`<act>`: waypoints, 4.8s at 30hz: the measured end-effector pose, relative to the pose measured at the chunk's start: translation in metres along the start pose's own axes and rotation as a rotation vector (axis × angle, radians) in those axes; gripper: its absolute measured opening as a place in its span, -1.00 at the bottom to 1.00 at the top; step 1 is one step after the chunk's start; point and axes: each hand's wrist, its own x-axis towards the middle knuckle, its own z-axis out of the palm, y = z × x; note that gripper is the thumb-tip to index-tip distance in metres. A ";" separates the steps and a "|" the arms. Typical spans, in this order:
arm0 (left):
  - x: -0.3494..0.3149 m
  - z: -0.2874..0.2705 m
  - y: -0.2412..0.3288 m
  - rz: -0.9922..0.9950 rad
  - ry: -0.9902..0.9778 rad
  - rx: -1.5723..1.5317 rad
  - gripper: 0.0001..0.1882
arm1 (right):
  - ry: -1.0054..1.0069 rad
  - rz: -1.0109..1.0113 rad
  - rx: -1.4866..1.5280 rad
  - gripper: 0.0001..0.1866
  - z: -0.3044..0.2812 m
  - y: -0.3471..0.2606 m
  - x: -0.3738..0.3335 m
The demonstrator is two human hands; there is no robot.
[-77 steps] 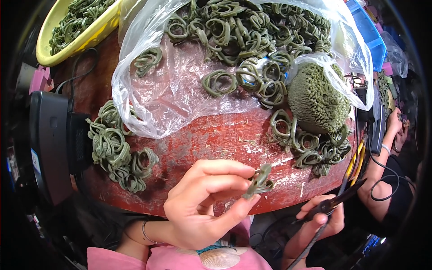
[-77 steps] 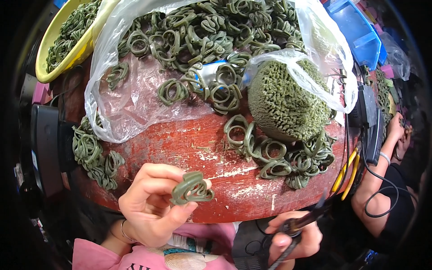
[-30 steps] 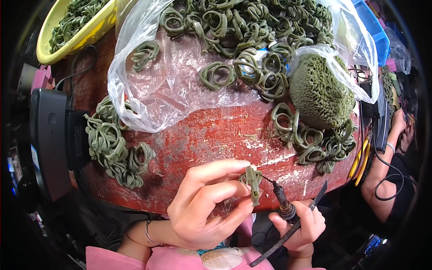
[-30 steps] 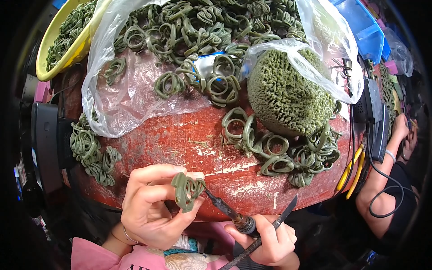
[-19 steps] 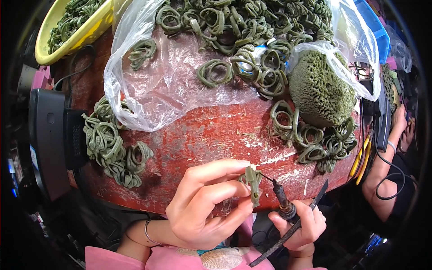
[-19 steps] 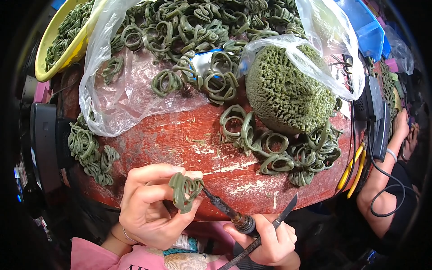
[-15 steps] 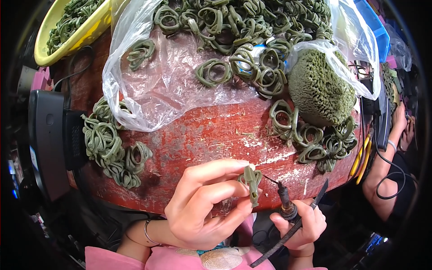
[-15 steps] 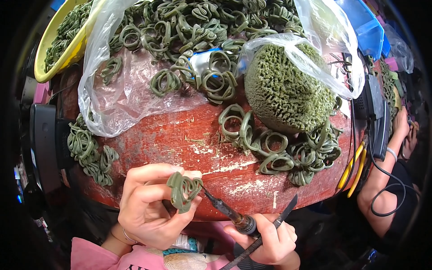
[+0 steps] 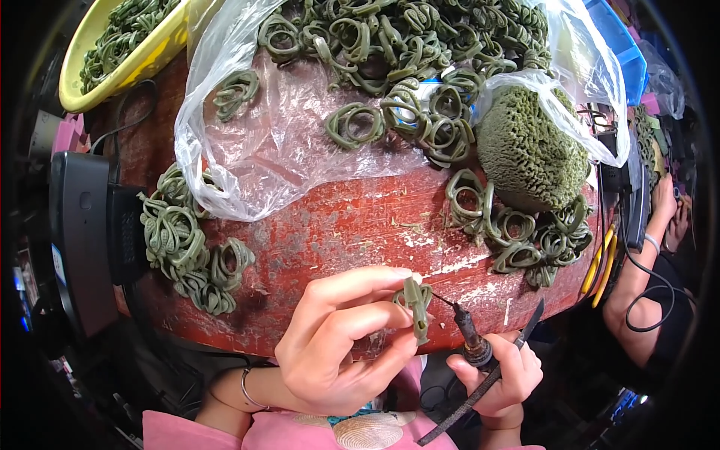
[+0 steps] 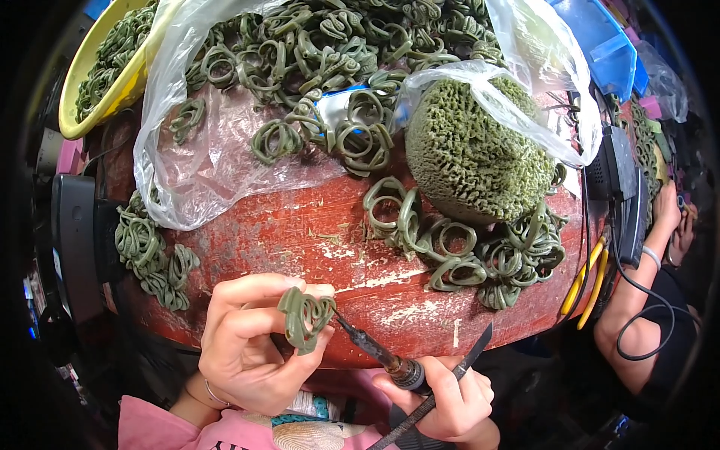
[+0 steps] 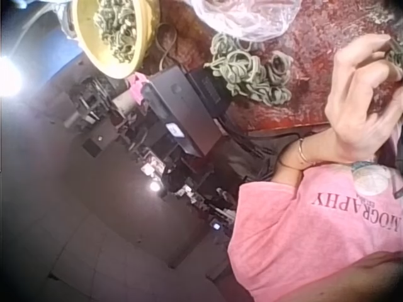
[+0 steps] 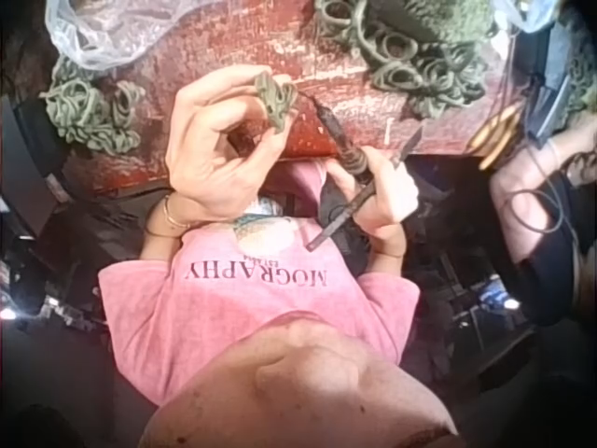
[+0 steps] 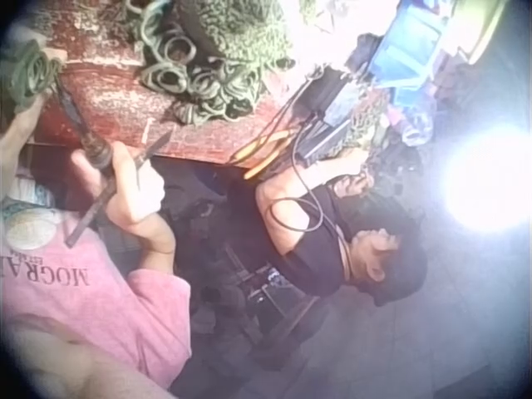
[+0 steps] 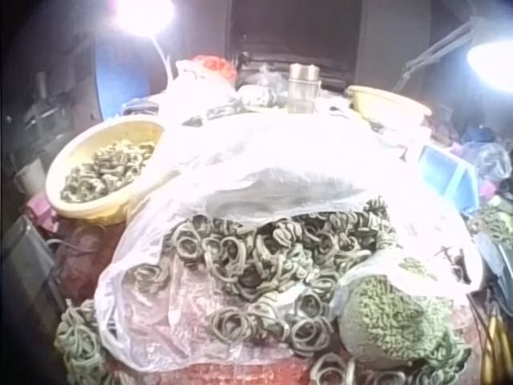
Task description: Manually assembling and trimming green wax wicks or components using a small blade and heating tool.
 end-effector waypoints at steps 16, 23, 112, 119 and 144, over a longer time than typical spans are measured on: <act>-0.001 0.001 -0.002 0.009 -0.002 0.010 -0.69 | -0.029 -0.055 -0.046 -0.54 -0.002 0.003 0.004; 0.002 -0.001 0.004 0.032 -0.187 0.053 -0.68 | 0.093 -0.026 0.057 -0.58 -0.008 0.013 0.001; 0.000 -0.002 0.001 0.107 0.010 -0.082 -0.52 | 0.078 -0.124 0.486 -0.70 -0.005 -0.028 0.045; 0.000 -0.007 0.003 0.094 0.025 -0.029 -0.52 | 0.083 -0.087 0.476 -0.65 0.009 -0.038 0.051; 0.026 -0.090 0.015 0.163 0.504 0.736 -0.53 | 0.449 0.036 0.409 -0.90 -0.001 -0.020 0.084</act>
